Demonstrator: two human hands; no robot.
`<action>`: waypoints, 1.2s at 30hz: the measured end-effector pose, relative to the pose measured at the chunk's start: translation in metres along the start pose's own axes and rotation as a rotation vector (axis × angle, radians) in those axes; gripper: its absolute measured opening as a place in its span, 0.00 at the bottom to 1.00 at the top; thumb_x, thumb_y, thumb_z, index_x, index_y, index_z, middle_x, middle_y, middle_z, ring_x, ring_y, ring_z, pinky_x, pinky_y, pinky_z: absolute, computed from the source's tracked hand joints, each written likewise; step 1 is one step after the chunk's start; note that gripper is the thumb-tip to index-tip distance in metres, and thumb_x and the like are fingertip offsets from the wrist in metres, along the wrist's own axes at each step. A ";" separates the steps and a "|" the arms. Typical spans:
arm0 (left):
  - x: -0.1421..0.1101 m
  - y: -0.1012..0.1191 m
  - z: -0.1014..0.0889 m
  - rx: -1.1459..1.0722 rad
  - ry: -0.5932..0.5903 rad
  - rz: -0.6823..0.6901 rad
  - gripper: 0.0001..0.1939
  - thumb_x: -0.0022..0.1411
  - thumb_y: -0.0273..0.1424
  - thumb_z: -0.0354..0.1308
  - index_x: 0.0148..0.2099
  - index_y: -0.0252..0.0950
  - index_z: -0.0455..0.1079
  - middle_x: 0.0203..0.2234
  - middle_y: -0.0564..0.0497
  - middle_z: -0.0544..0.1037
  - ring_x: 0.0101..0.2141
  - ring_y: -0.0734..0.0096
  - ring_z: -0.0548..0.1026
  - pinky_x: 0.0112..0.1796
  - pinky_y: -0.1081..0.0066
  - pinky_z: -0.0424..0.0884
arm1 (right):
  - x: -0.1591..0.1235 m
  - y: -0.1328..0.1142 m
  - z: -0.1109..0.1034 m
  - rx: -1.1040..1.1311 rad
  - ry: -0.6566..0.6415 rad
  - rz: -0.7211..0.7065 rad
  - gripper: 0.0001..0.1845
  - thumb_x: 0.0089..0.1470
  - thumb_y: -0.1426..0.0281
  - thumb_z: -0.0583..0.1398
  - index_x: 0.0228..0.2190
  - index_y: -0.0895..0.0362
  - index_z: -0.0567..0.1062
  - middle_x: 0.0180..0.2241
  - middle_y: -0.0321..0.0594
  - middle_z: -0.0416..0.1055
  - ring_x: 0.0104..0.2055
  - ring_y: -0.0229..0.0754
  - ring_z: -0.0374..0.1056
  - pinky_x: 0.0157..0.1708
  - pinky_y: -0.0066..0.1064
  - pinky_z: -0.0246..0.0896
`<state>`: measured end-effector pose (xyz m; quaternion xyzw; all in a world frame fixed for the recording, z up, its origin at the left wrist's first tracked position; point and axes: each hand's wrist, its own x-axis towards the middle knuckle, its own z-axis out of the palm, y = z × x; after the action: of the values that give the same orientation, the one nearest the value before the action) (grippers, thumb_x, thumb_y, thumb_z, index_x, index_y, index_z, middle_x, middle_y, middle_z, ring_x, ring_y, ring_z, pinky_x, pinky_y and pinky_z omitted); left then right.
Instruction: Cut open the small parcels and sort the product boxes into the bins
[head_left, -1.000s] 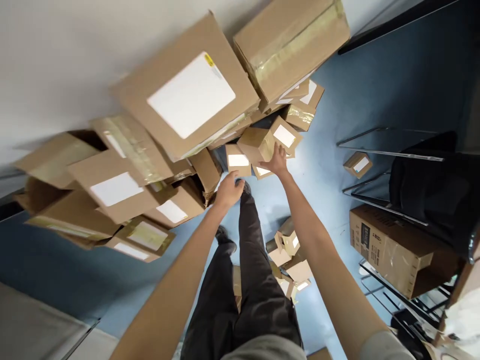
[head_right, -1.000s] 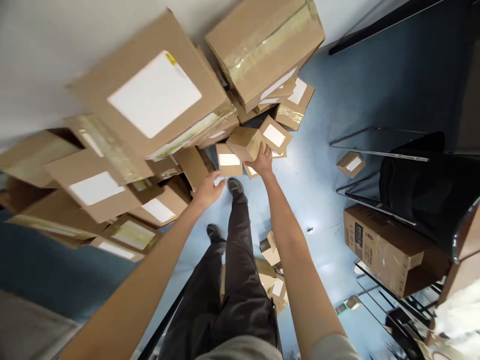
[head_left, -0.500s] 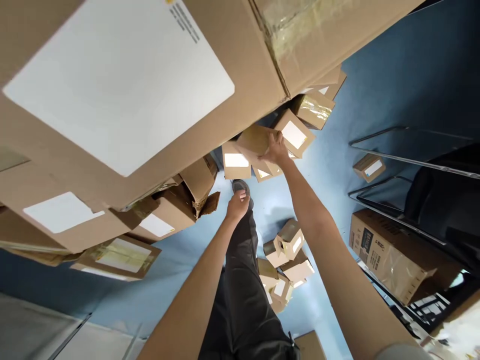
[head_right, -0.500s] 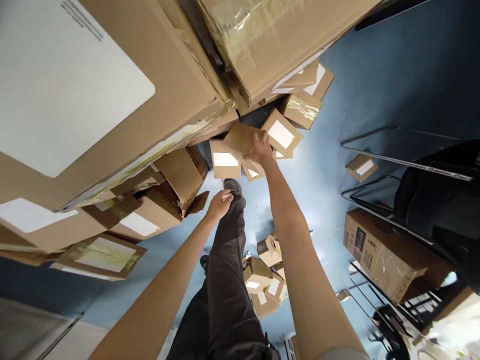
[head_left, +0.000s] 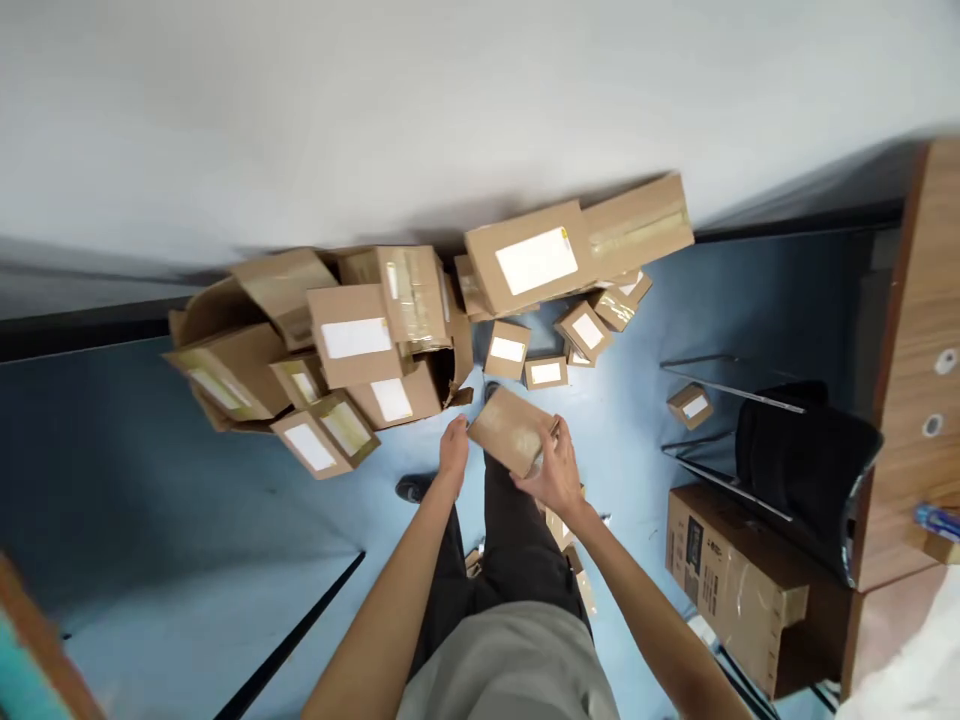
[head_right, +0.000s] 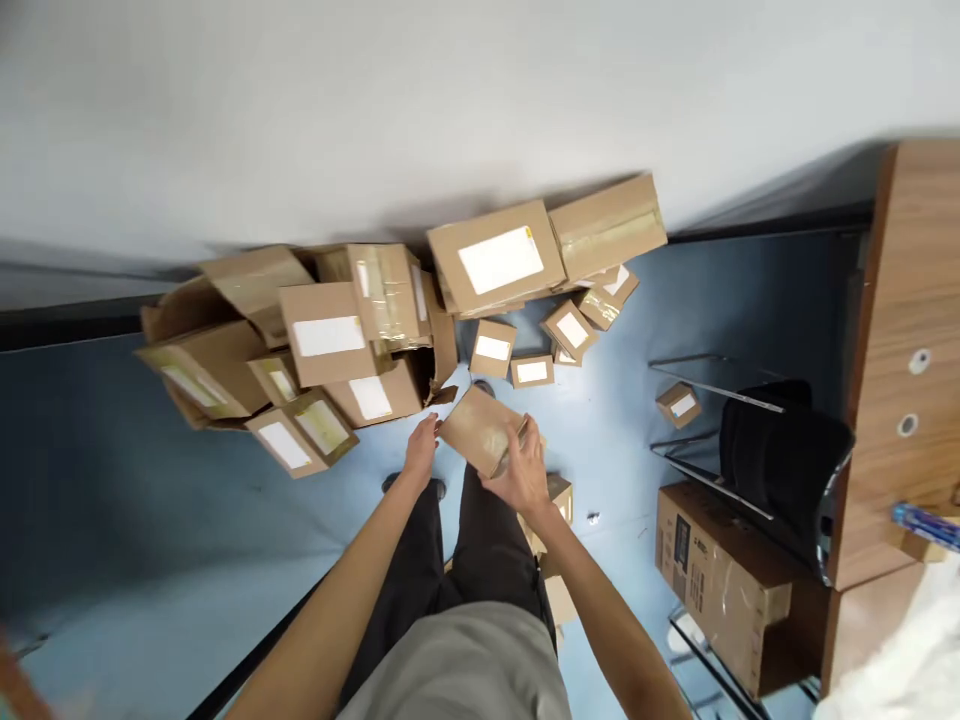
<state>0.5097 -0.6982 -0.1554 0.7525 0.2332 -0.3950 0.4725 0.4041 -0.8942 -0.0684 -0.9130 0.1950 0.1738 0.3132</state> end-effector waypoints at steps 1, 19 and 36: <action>-0.016 0.001 -0.017 -0.025 0.036 -0.027 0.31 0.80 0.49 0.43 0.64 0.35 0.77 0.57 0.34 0.86 0.61 0.48 0.82 0.62 0.50 0.76 | -0.019 -0.019 -0.004 -0.034 -0.024 -0.075 0.65 0.45 0.62 0.80 0.77 0.53 0.59 0.81 0.64 0.44 0.83 0.76 0.47 0.76 0.69 0.59; -0.358 -0.180 -0.387 -1.113 0.468 0.207 0.30 0.58 0.55 0.62 0.50 0.35 0.82 0.47 0.41 0.88 0.50 0.48 0.81 0.48 0.61 0.75 | -0.221 -0.402 0.058 -0.473 -0.251 -1.509 0.71 0.63 0.71 0.71 0.84 0.45 0.29 0.86 0.47 0.19 0.87 0.70 0.30 0.80 0.70 0.49; -0.339 -0.222 -0.574 -1.214 0.906 0.759 0.42 0.69 0.49 0.69 0.79 0.44 0.65 0.78 0.41 0.66 0.77 0.42 0.64 0.77 0.45 0.59 | -0.156 -0.723 0.228 0.194 -0.493 -1.242 0.45 0.73 0.48 0.58 0.80 0.55 0.61 0.78 0.54 0.63 0.79 0.62 0.62 0.78 0.61 0.58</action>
<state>0.3671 -0.0783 0.1425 0.4811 0.3034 0.3237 0.7562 0.5615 -0.1837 0.1951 -0.7570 -0.4287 0.1466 0.4709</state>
